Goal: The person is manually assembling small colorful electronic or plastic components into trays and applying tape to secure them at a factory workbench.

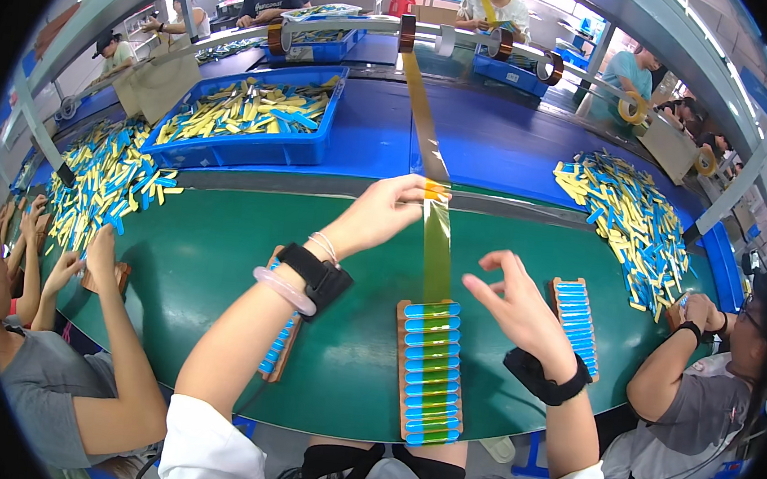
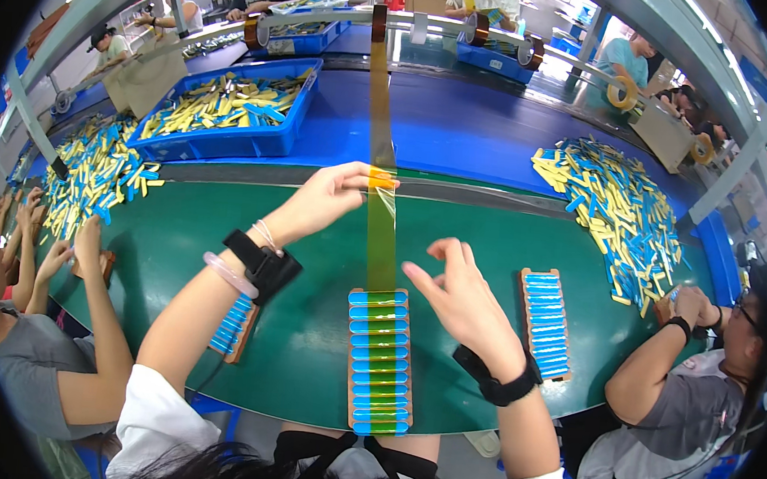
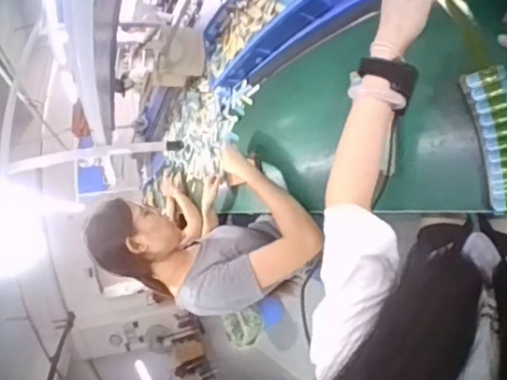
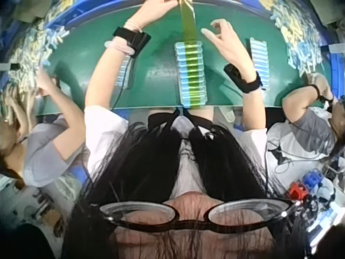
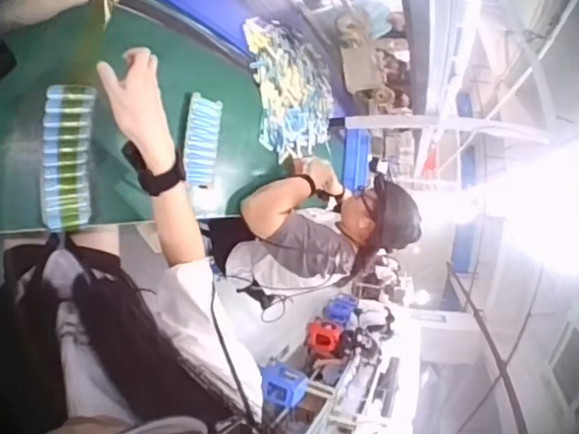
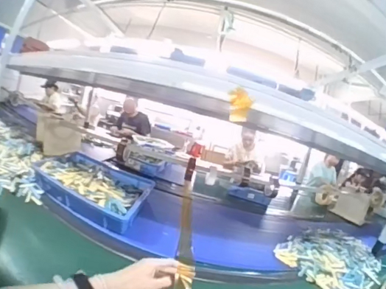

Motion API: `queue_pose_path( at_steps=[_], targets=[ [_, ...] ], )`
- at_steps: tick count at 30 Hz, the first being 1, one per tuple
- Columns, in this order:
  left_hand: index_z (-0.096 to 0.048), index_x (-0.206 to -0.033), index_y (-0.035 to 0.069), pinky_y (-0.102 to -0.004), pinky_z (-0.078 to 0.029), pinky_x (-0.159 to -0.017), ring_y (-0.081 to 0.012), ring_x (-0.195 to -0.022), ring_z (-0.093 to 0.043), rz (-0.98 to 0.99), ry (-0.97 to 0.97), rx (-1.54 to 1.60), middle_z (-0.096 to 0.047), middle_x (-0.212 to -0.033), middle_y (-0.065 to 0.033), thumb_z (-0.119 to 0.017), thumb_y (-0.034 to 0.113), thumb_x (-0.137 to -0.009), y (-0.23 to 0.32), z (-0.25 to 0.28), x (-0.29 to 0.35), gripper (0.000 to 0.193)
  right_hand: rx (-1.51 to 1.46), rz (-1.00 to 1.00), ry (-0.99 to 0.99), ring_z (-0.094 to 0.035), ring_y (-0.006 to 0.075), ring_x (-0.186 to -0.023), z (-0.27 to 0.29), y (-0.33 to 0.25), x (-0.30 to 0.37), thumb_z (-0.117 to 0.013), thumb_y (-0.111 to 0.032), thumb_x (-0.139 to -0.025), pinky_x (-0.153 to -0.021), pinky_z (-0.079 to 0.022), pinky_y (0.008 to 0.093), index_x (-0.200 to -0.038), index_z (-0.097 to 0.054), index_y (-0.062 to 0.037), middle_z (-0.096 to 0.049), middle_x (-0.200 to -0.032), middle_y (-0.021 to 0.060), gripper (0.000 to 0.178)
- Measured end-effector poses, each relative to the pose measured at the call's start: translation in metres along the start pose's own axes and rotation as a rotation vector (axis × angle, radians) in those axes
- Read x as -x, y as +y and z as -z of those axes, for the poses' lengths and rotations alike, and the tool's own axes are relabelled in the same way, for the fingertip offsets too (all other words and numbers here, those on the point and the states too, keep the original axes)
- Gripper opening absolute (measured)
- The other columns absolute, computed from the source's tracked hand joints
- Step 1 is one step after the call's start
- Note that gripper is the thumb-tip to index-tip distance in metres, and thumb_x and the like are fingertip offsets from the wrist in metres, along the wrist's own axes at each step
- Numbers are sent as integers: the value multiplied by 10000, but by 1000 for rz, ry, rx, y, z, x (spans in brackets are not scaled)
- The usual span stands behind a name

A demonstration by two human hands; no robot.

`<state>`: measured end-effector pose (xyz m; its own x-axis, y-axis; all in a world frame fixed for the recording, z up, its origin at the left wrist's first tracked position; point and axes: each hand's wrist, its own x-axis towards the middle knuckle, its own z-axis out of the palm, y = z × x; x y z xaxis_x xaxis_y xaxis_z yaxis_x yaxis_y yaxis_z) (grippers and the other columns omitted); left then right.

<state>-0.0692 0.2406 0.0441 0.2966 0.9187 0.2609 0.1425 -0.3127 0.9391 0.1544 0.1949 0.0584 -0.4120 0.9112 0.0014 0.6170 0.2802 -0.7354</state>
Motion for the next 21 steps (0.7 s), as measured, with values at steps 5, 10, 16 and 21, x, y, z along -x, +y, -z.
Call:
queue_pose_path(
  at_steps=[5, 10, 16, 21],
  targets=[
    [-539, -1021, 51, -321, -473, -683, -250, -784, -593, -510, 307, -1164, -617, -906, -106, -640, 169, -729, 37, 14, 4, 331, 96, 31, -120, -556, 233, -806, -9, 44, 25, -567, -206, -808, -724, -449, 326, -1134, -386, 13, -446, -1063, 178, 433],
    [-487, -1095, 1, -304, -506, -627, -253, -712, -624, 224, 340, 270, -614, -871, -196, -195, 426, -914, 66, 31, 21, 547, 299, 154, -68, -454, 433, -918, -62, 24, 33, -593, -455, -751, -812, -416, 438, -1276, -192, 92, -383, -1064, 310, 858],
    [-427, -1137, -31, -372, -479, -785, -297, -901, -586, 593, 21, 719, -548, -1041, -247, -286, 431, -910, 62, 23, 86, 533, 579, 140, -243, -400, 440, -1017, -81, -15, 21, -724, -423, -598, -813, -401, 495, -1311, -53, 88, -332, -1150, 315, 1104],
    [-94, -1319, -31, -370, -280, -993, -328, -1205, -330, 346, 363, 309, -282, -1318, -231, -512, 189, -857, 55, -15, 167, 660, 816, 428, -194, -421, 381, -992, -53, -8, -21, -799, -236, -446, -771, -426, 446, -1291, -165, 81, -347, -1185, 238, 1103]
  ],
)
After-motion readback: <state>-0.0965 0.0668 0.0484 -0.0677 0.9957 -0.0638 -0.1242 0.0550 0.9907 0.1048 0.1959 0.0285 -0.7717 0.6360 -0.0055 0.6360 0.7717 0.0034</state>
